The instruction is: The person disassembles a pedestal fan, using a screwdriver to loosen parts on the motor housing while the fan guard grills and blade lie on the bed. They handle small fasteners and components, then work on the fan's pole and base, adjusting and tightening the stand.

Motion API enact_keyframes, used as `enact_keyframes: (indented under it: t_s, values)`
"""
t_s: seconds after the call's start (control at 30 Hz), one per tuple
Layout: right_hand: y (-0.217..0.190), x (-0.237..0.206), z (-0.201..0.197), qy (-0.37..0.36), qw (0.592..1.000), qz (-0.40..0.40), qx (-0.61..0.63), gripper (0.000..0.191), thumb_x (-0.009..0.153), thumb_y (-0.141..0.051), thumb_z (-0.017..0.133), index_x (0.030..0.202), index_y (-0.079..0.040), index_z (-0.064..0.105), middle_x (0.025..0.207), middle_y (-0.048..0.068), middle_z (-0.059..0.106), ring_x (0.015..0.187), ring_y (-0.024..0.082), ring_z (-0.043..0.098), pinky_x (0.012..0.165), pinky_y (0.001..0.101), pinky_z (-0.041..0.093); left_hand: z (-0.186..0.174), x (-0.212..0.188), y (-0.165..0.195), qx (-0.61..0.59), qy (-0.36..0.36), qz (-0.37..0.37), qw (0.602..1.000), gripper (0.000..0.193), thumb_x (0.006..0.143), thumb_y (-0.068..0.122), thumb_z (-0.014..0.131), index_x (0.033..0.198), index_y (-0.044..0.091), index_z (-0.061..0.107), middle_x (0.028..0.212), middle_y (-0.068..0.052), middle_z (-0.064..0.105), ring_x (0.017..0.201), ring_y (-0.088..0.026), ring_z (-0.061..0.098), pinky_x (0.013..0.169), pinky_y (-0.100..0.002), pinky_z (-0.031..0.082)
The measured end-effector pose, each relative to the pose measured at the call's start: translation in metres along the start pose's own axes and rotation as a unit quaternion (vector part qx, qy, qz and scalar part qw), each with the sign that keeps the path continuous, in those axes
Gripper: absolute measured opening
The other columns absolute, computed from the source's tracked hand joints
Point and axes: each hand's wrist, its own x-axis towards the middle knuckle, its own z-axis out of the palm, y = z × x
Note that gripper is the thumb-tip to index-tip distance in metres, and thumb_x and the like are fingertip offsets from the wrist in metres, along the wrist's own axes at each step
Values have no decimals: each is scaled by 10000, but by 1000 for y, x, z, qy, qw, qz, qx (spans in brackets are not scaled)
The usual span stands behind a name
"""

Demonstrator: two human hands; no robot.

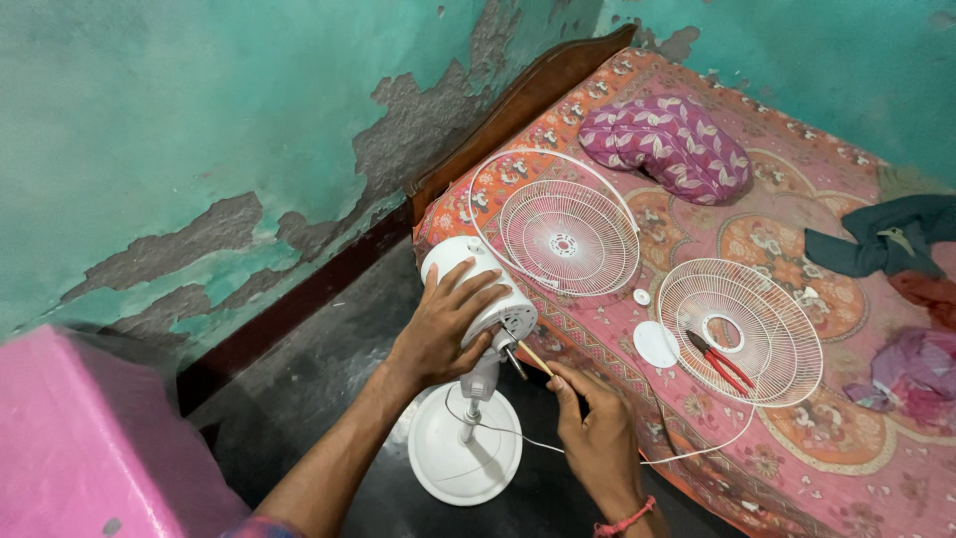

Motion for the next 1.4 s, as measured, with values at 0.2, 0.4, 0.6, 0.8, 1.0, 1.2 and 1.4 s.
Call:
enact_keyframes:
  t_s: [0.2, 0.4, 0.6, 0.8, 1.0, 1.2, 1.4]
  values:
    - [-4, -5, 4, 33, 996, -69, -40, 249, 907, -75, 658, 1138, -26, 736, 997, 158, 761, 870, 328, 752, 743, 387, 569, 1, 0, -1, 1, 4, 4, 1000, 593, 876, 229, 711, 1442, 185, 539, 1540, -93, 482, 1484, -425, 334, 1141, -742, 215]
    - [-6, -6, 6, 33, 989, -123, -76, 300, 882, -12, 630, 1171, -13, 711, 1072, 171, 745, 910, 337, 747, 726, 402, 572, -1, 3, -5, -1, 2, 4, 1000, 599, 865, 223, 713, 1437, 174, 539, 1541, -104, 487, 1472, -438, 339, 1130, -738, 233]
    - [-4, -9, 7, 7, 999, -21, -23, 286, 923, -38, 614, 1182, -39, 736, 945, 169, 759, 820, 291, 763, 706, 374, 573, 1, 3, -1, 8, -8, 8, 1000, 582, 877, 229, 713, 1432, 180, 543, 1531, -97, 488, 1474, -434, 343, 1122, -741, 235]
    - [6, -6, 15, 36, 998, -28, 33, 260, 937, -84, 619, 1164, -38, 737, 898, 119, 792, 837, 227, 798, 703, 342, 590, -5, 3, 5, 6, 4, 14, 1000, 625, 856, 209, 731, 1439, 138, 517, 1565, -143, 432, 1454, -464, 341, 1103, -742, 254]
    - [27, 6, 28, -8, 988, 89, 122, 314, 1018, -199, 553, 1189, -35, 759, 770, 72, 793, 581, 111, 567, 514, 269, 416, -15, 7, 8, 18, 36, 108, 993, 282, 782, 218, 825, 1037, 176, 712, 1531, -91, 496, 1461, -428, 389, 1145, -708, 298]
    - [20, 23, 19, -79, 912, 253, 314, 370, 1012, -290, 510, 1236, -47, 677, 760, 82, 749, 411, 68, 374, 385, 248, 266, -8, 28, -3, 33, -43, 158, 986, 110, 805, 211, 800, 871, 135, 755, 1387, -40, 605, 1427, -370, 434, 1137, -667, 341]
    - [-8, -11, -5, 65, 987, -134, -58, 237, 858, -170, 662, 1034, -19, 711, 801, 164, 716, 659, 301, 710, 594, 390, 538, -6, 29, -6, 40, -43, 183, 981, 106, 796, 170, 776, 896, 135, 771, 1395, -18, 620, 1450, -364, 431, 1131, -641, 385]
